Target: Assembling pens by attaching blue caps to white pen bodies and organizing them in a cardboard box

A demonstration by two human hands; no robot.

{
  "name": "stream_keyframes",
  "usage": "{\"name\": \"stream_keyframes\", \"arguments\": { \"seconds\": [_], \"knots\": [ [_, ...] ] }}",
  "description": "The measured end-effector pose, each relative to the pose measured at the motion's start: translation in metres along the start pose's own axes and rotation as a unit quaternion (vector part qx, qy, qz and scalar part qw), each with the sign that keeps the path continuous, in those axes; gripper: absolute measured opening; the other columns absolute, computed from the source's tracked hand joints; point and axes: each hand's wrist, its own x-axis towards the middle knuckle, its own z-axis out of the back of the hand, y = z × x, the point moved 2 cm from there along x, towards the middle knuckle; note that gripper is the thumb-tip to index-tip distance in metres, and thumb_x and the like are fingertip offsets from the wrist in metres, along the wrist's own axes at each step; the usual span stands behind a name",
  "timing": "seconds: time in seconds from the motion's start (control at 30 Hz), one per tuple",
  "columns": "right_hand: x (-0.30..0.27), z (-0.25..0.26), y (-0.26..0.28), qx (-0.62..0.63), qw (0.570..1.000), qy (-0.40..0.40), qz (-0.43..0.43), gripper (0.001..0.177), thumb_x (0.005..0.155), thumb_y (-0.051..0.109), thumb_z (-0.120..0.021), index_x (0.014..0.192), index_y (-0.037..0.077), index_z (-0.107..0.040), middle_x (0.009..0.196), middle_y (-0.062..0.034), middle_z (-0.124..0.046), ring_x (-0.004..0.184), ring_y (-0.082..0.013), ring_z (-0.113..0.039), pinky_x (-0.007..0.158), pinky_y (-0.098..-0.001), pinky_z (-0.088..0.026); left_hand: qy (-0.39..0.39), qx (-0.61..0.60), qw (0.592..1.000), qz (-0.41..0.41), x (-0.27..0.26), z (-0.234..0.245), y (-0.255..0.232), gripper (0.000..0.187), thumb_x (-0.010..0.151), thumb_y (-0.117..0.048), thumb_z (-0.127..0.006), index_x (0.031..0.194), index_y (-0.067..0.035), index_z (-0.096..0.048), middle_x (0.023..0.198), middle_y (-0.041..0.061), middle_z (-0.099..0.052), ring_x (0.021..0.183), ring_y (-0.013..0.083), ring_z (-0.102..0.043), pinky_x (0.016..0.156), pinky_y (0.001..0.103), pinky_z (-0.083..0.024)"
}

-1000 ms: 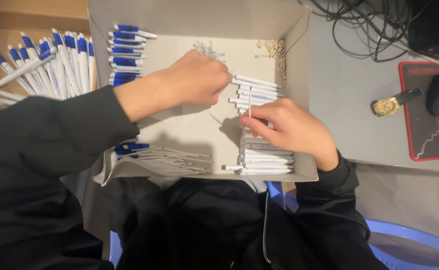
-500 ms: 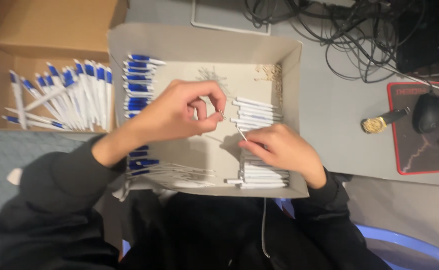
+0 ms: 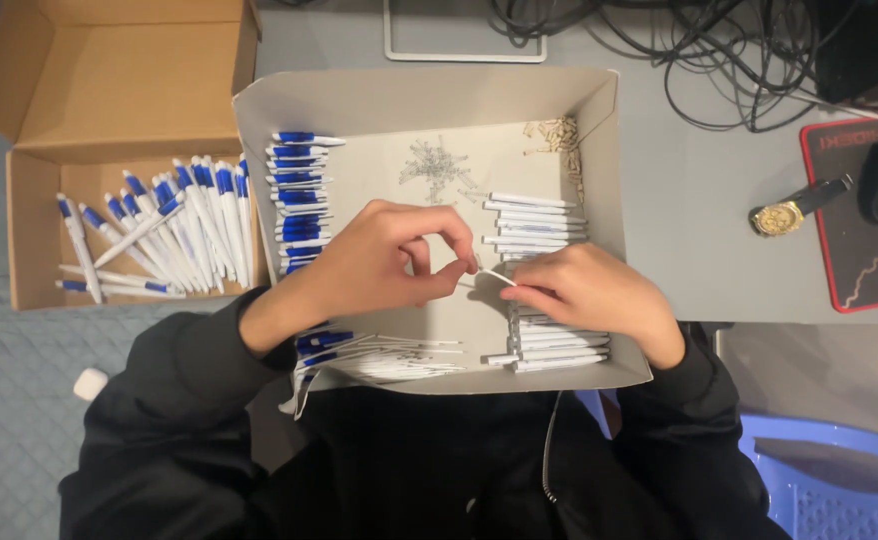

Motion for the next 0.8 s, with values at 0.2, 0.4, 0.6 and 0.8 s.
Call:
{"name": "stream_keyframes", "arguments": {
  "seconds": [0.2,0.4,0.6,0.8],
  "knots": [
    [0.002,-0.001,-0.004,0.000,1.000,0.012,-0.012,0.020,0.100,0.027,-0.062,0.106,0.017,-0.079,0.087,-0.0105,-0.081,0.078,-0.0355,-0.076,0.069,-0.0455,-0.061,0.038,-0.011,0.999,0.008,0.006,-0.001,0.010,0.010,0.089,-0.004,-0.066,0.094,-0.013,-0.064,0.088,0.008,-0.074,0.048,0.0144,-0.069,0.045,0.020,-0.040],
    [0.000,0.001,-0.007,-0.017,1.000,0.008,0.010,0.020,0.101,0.028,-0.060,0.104,0.018,-0.078,0.086,-0.0104,-0.080,0.079,-0.0366,-0.075,0.067,-0.0467,-0.061,0.054,0.021,0.998,0.021,0.014,-0.003,0.008,0.012,0.088,-0.016,-0.076,0.095,-0.013,-0.066,0.089,0.008,-0.073,0.053,0.0195,-0.074,0.050,0.024,-0.045],
    [-0.001,-0.001,-0.007,-0.004,0.999,0.005,0.050,0.022,0.102,0.029,-0.059,0.105,0.017,-0.077,0.088,-0.0119,-0.079,0.081,-0.0369,-0.075,0.068,-0.0472,-0.060,0.033,0.039,0.999,0.018,0.015,-0.012,0.012,0.006,0.095,-0.015,-0.072,0.092,-0.013,-0.068,0.087,0.006,-0.075,0.055,0.0165,-0.075,0.052,0.024,-0.047],
    [-0.003,0.002,-0.011,0.014,0.999,-0.009,0.033,0.020,0.103,0.024,-0.060,0.103,0.014,-0.077,0.087,-0.0084,-0.080,0.080,-0.0341,-0.076,0.068,-0.0439,-0.061,0.026,0.152,0.988,-0.011,0.023,-0.017,0.017,0.009,0.094,-0.017,-0.076,0.091,-0.018,-0.067,0.086,0.000,-0.075,0.065,0.0180,-0.076,0.059,0.028,-0.054]
  ]
}}
